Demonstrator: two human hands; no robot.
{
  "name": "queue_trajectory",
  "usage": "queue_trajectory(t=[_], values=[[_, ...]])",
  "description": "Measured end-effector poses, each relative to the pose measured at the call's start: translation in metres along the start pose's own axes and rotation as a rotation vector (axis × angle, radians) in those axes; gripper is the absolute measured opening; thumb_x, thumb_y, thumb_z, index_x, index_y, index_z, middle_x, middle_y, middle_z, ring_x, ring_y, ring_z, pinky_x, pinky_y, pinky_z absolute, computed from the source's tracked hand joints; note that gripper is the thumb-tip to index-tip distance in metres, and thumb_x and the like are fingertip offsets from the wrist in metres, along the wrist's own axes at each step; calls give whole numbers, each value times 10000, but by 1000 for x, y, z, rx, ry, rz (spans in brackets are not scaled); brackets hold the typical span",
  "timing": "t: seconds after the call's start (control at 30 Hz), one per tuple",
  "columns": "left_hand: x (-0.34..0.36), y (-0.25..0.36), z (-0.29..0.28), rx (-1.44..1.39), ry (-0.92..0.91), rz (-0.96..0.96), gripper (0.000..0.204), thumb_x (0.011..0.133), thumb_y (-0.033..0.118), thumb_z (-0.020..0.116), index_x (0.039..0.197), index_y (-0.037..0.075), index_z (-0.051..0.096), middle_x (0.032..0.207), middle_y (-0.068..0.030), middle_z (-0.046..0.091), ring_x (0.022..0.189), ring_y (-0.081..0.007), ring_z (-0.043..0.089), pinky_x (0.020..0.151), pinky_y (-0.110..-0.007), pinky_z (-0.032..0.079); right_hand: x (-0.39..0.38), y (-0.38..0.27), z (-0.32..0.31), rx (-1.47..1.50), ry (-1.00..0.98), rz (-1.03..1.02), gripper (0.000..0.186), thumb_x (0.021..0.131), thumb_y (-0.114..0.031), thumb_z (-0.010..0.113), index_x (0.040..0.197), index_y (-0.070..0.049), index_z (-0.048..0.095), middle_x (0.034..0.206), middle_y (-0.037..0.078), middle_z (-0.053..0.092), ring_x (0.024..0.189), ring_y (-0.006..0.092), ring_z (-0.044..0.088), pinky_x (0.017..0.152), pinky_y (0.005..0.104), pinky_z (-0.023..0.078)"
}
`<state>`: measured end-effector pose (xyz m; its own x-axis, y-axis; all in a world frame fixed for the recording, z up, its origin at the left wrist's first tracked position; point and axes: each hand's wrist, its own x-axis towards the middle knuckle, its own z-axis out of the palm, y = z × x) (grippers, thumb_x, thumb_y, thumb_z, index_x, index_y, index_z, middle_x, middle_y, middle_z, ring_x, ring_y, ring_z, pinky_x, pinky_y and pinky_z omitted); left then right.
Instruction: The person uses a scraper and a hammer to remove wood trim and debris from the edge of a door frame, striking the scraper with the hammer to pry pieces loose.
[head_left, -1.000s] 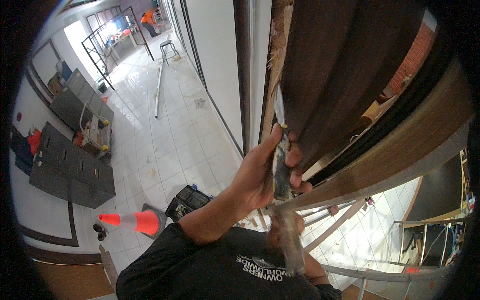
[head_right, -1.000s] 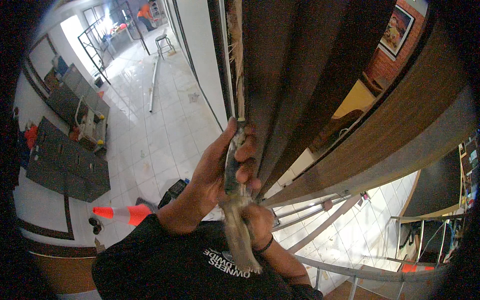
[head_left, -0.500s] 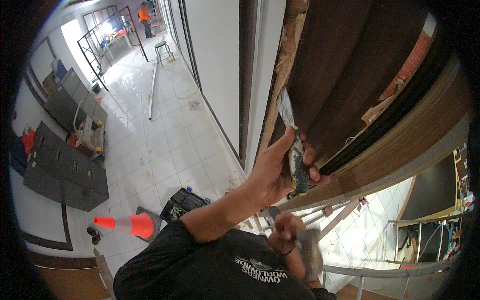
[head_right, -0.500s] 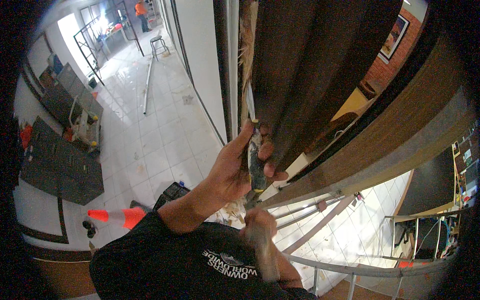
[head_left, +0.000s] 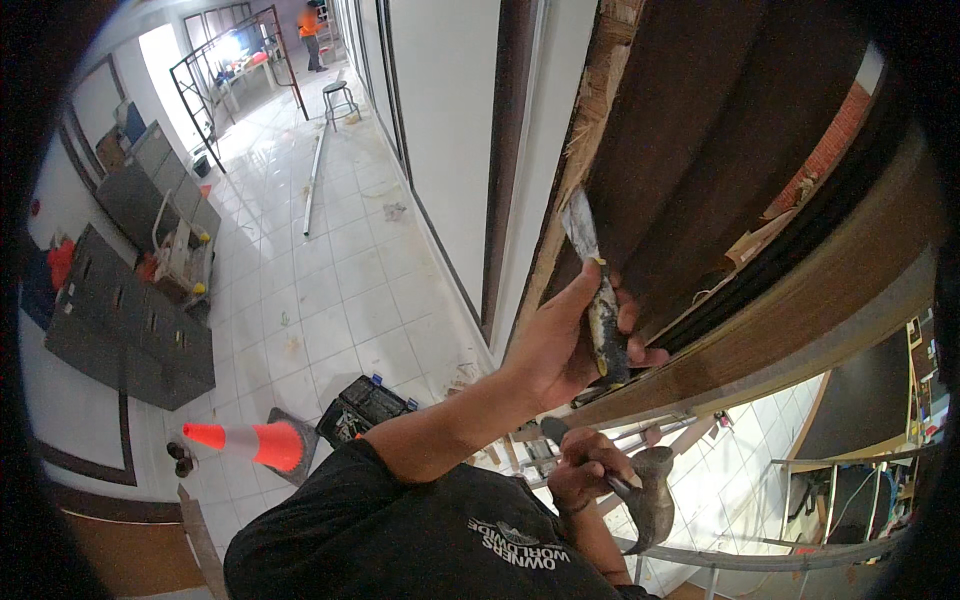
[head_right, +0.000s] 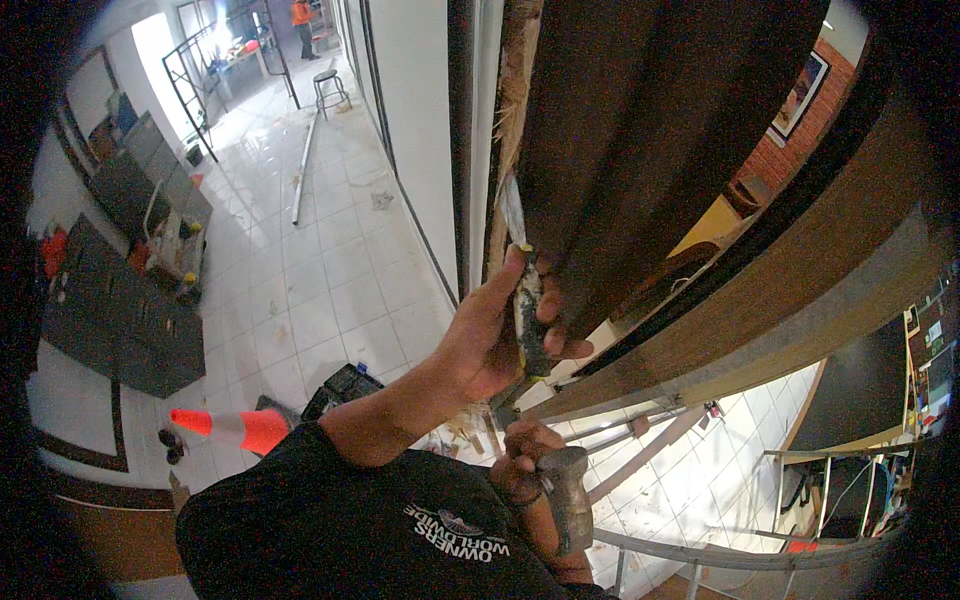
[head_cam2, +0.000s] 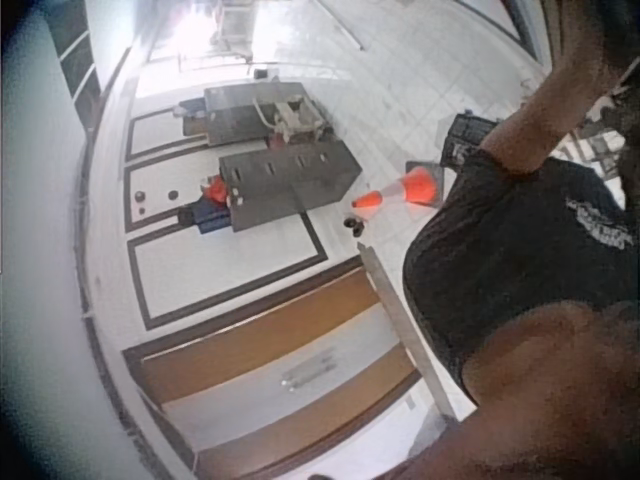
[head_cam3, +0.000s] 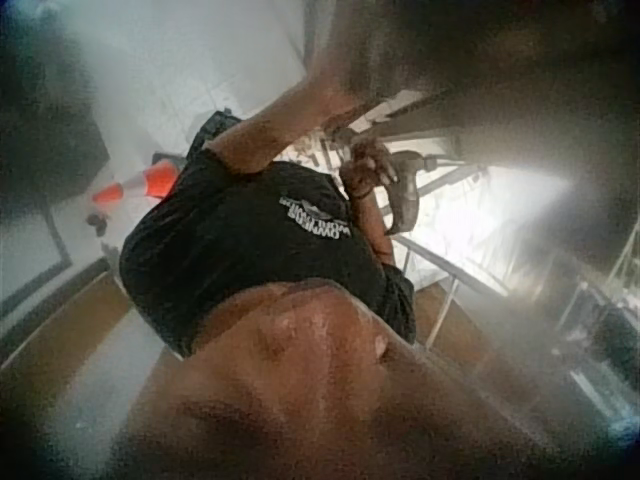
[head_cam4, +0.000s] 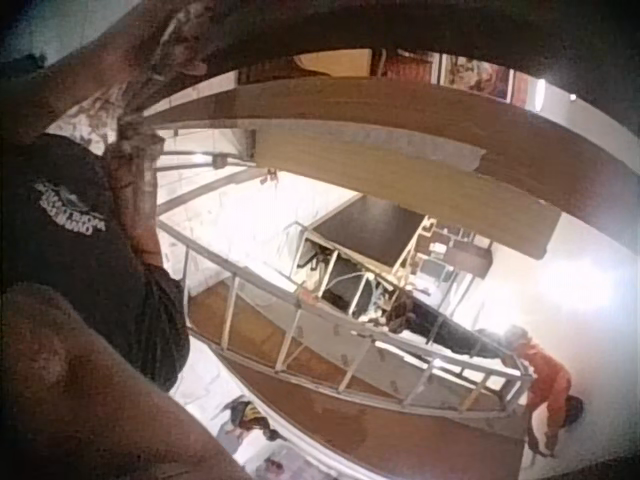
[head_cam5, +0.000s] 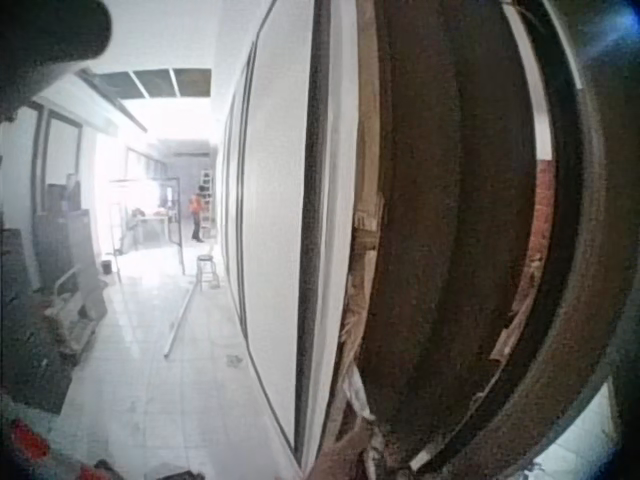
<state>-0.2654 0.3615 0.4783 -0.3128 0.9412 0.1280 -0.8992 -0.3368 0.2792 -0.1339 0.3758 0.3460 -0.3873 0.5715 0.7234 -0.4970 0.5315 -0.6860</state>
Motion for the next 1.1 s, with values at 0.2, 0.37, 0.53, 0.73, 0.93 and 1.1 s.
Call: queue_trajectory(t=[0.2, 0.37, 0.53, 0.73, 0.93, 1.1], values=[[11, -12, 0, 17, -13, 84, 336, 915, 440, 369, 959, 116, 441, 728, -58, 512, 613, -229, 574, 809, -525, 475, -6, 5, -2, -16, 72, 139, 262, 928, -309, 425, 829, -89, 323, 559, 18, 401, 436, 92, 358, 374, 233, 310], [21, -21, 12, 60, 97, 193, 296, 919, 410, 401, 936, 116, 431, 723, -45, 501, 641, -213, 538, 723, -452, 485, -3, 23, -12, -138, 82, 198, 306, 911, -348, 464, 814, -81, 349, 542, 5, 387, 432, 80, 347, 383, 234, 315], [24, -26, 4, 67, 118, 245, 219, 921, 357, 445, 906, 139, 437, 687, -7, 460, 584, -155, 471, 551, -326, 418, 5, 6, -13, 121, 170, 237, 313, 917, -350, 439, 830, -48, 431, 552, 9, 407, 437, 79, 366, 384, 227, 289], [21, -32, 10, 152, 163, 387, 178, 903, 333, 486, 874, 166, 431, 635, 38, 412, 480, -82, 409, 426, -237, 354, 3, 11, -36, 98, -3, 300, 276, 921, -309, 430, 826, -50, 450, 569, 31, 428, 453, 88, 382, 395, 231, 299], [20, -33, 12, 118, 158, 409, 132, 916, 268, 461, 887, 180, 367, 645, -5, 428, 463, -131, 443, 414, -291, 375, 1, 17, -43, 76, -33, 241, 260, 904, -293, 457, 821, -47, 451, 576, 28, 430, 471, 91, 380, 413, 227, 303], [17, -38, 13, 322, 258, 575, 136, 921, 249, 450, 890, 147, 365, 632, -21, 433, 435, -142, 453, 362, -290, 379, -2, 16, -47, 57, -53, 328, 286, 887, -321, 476, 829, -43, 446, 588, 28, 432, 490, 91, 388, 425, 231, 311]])
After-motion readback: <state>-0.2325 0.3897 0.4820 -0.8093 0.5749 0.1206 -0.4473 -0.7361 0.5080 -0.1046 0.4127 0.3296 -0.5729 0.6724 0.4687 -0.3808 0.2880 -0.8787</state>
